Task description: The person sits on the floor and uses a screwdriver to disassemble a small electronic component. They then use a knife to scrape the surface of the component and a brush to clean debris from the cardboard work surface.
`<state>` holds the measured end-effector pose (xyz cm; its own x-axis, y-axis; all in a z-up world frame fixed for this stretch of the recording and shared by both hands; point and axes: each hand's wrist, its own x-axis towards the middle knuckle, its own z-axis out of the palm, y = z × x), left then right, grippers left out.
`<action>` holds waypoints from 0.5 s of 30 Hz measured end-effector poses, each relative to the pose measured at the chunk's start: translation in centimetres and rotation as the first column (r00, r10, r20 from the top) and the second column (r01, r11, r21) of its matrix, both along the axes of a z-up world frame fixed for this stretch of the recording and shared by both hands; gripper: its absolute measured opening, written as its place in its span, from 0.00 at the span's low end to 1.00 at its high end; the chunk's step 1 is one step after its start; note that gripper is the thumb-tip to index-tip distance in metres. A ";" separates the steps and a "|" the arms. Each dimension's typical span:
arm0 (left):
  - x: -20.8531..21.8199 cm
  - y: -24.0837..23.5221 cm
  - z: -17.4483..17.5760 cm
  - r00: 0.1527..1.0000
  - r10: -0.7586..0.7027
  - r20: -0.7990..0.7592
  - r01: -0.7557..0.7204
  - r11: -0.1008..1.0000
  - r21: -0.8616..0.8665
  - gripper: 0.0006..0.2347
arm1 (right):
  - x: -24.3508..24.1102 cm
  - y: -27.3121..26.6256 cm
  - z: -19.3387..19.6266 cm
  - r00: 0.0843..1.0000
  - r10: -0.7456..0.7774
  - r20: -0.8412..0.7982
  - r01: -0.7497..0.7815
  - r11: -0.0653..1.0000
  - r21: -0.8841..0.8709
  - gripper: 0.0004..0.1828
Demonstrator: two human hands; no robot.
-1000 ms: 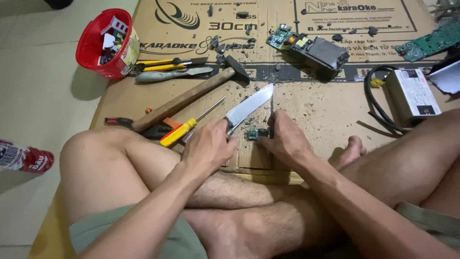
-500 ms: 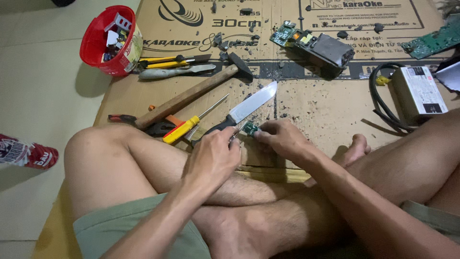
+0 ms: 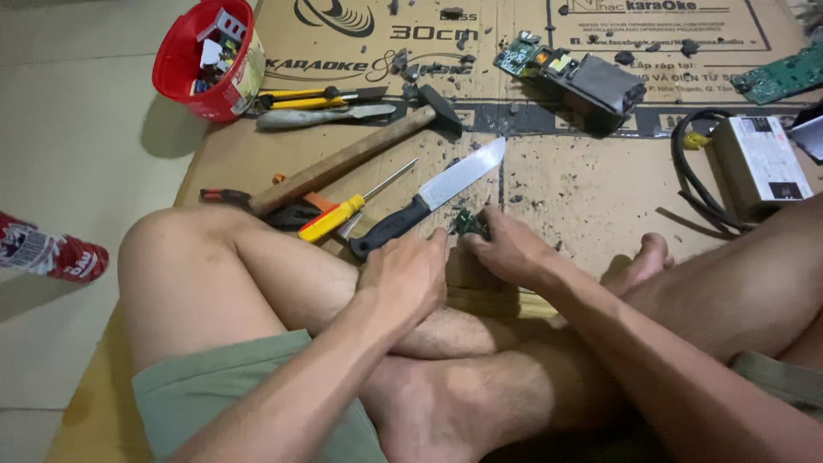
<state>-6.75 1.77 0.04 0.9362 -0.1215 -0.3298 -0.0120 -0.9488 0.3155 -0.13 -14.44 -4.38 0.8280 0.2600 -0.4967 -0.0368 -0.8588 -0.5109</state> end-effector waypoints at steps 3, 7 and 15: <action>0.9 0.0 -1.4 0.998 -0.028 -0.064 0.029 1.000 0.014 0.22 | -1.2 1.5 1.5 1.000 -0.014 -0.001 0.014 0.997 -0.080 0.29; 0.5 -0.3 -0.2 0.993 0.002 -0.120 0.002 1.000 0.031 0.24 | 1.2 2.4 -2.0 1.000 -0.002 0.006 0.002 0.997 -0.073 0.26; -1.3 -4.1 2.0 0.878 0.410 -0.249 -0.429 0.903 -0.026 0.17 | 1.2 5.8 1.6 0.992 -0.120 0.041 0.122 0.991 -0.051 0.25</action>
